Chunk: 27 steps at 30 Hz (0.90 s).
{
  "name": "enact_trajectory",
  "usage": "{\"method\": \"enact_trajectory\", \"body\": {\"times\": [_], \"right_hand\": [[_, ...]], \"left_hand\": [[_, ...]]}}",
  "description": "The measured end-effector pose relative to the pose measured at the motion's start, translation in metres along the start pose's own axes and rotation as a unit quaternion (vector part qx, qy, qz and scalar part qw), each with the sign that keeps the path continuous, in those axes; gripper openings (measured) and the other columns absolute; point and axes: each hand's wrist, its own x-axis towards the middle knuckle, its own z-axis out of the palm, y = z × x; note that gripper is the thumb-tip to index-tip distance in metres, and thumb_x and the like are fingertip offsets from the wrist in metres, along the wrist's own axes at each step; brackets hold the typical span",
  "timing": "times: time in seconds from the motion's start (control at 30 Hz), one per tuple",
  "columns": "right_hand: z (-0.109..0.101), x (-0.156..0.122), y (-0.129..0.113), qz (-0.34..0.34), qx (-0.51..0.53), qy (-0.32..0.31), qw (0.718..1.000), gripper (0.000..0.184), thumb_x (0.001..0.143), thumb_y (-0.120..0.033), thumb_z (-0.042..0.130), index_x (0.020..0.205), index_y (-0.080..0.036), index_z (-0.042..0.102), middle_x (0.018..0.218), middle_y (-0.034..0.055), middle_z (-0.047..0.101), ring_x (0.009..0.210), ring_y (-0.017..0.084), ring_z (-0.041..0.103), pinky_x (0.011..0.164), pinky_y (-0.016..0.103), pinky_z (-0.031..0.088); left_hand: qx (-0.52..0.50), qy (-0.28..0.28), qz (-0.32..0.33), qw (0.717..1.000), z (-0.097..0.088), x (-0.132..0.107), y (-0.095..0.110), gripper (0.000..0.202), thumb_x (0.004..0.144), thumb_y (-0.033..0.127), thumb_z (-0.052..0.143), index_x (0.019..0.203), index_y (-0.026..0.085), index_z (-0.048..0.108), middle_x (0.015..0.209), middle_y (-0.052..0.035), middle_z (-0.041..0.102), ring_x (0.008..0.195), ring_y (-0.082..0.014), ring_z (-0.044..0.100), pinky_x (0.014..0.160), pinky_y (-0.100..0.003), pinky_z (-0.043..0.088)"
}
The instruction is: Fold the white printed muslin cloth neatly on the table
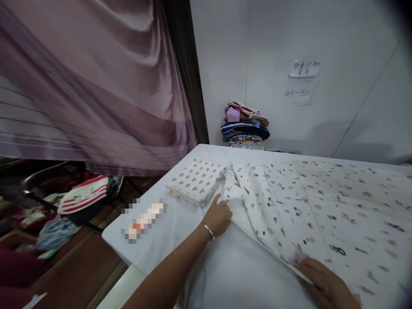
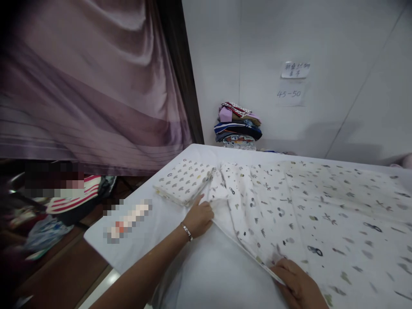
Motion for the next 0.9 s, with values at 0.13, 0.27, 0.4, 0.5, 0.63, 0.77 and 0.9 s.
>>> {"method": "enact_trajectory", "body": {"times": [0.13, 0.27, 0.4, 0.5, 0.63, 0.77, 0.9], "right_hand": [[0.006, -0.002, 0.008, -0.002, -0.027, 0.025, 0.999, 0.027, 0.089, -0.036, 0.043, 0.100, -0.030, 0.067, 0.096, 0.0051, 0.062, 0.083, 0.018, 0.062, 0.069, 0.024, 0.053], [0.008, -0.004, 0.015, -0.047, -0.076, 0.030, 0.996, 0.026, 0.085, -0.031, 0.047, 0.101, -0.031, 0.068, 0.096, 0.0052, 0.063, 0.083, 0.018, 0.063, 0.068, 0.024, 0.054], [0.007, -0.004, 0.016, -0.076, -0.115, 0.046, 0.989, 0.027, 0.082, -0.026, 0.049, 0.102, -0.031, 0.067, 0.096, 0.0049, 0.063, 0.083, 0.017, 0.063, 0.068, 0.022, 0.054], [0.007, -0.004, 0.016, -0.080, -0.135, 0.042, 0.987, 0.029, 0.081, -0.026, 0.049, 0.104, -0.032, 0.066, 0.099, 0.0045, 0.063, 0.085, 0.017, 0.063, 0.068, 0.022, 0.054], [0.007, -0.005, 0.019, -0.074, -0.147, 0.034, 0.986, 0.030, 0.082, -0.026, 0.050, 0.107, -0.032, 0.065, 0.101, 0.0041, 0.063, 0.088, 0.017, 0.063, 0.071, 0.022, 0.054], [0.003, -0.008, 0.024, -0.082, -0.119, 0.046, 0.988, 0.034, 0.086, -0.028, 0.048, 0.117, -0.033, 0.060, 0.105, 0.0040, 0.063, 0.093, 0.016, 0.062, 0.075, 0.020, 0.053], [0.001, -0.008, 0.022, -0.080, -0.058, 0.035, 0.995, 0.035, 0.088, -0.030, 0.047, 0.120, -0.033, 0.058, 0.102, 0.0037, 0.063, 0.089, 0.015, 0.063, 0.074, 0.019, 0.052]], "left_hand": [[-0.031, 0.003, -0.161, 0.986, 0.002, -0.037, -0.009, 0.014, 0.071, 0.012, 0.053, 0.079, 0.019, 0.062, 0.085, -0.0050, 0.061, 0.093, -0.0207, 0.051, 0.094, -0.043, 0.031], [-0.045, 0.016, -0.298, 0.953, 0.002, -0.053, -0.015, 0.024, 0.074, 0.015, 0.052, 0.095, 0.019, 0.062, 0.102, -0.0072, 0.060, 0.101, -0.0224, 0.049, 0.084, -0.036, 0.039], [-0.040, 0.088, -0.388, 0.916, -0.006, -0.044, -0.024, 0.027, 0.083, 0.029, 0.047, 0.103, 0.015, 0.059, 0.106, -0.0100, 0.058, 0.099, -0.0235, 0.050, 0.081, -0.035, 0.042], [-0.049, 0.155, -0.351, 0.922, -0.010, -0.022, -0.016, 0.025, 0.086, 0.031, 0.044, 0.095, 0.016, 0.061, 0.100, -0.0097, 0.060, 0.097, -0.0222, 0.052, 0.083, -0.034, 0.042], [-0.192, 0.100, -0.302, 0.928, -0.001, 0.021, 0.016, 0.025, 0.087, 0.030, 0.041, 0.085, 0.019, 0.064, 0.086, -0.0064, 0.066, 0.084, -0.0185, 0.059, 0.079, -0.031, 0.044], [-0.410, -0.035, -0.353, 0.840, 0.018, 0.054, 0.047, 0.025, 0.079, 0.030, 0.052, 0.097, 0.015, 0.061, 0.079, -0.0071, 0.068, 0.069, -0.0179, 0.064, 0.069, -0.030, 0.049], [-0.628, -0.099, -0.400, 0.660, 0.032, 0.058, 0.064, 0.032, 0.081, 0.029, 0.052, 0.106, 0.010, 0.053, 0.062, -0.0046, 0.064, 0.045, -0.0141, 0.058, 0.048, -0.027, 0.048]]}}
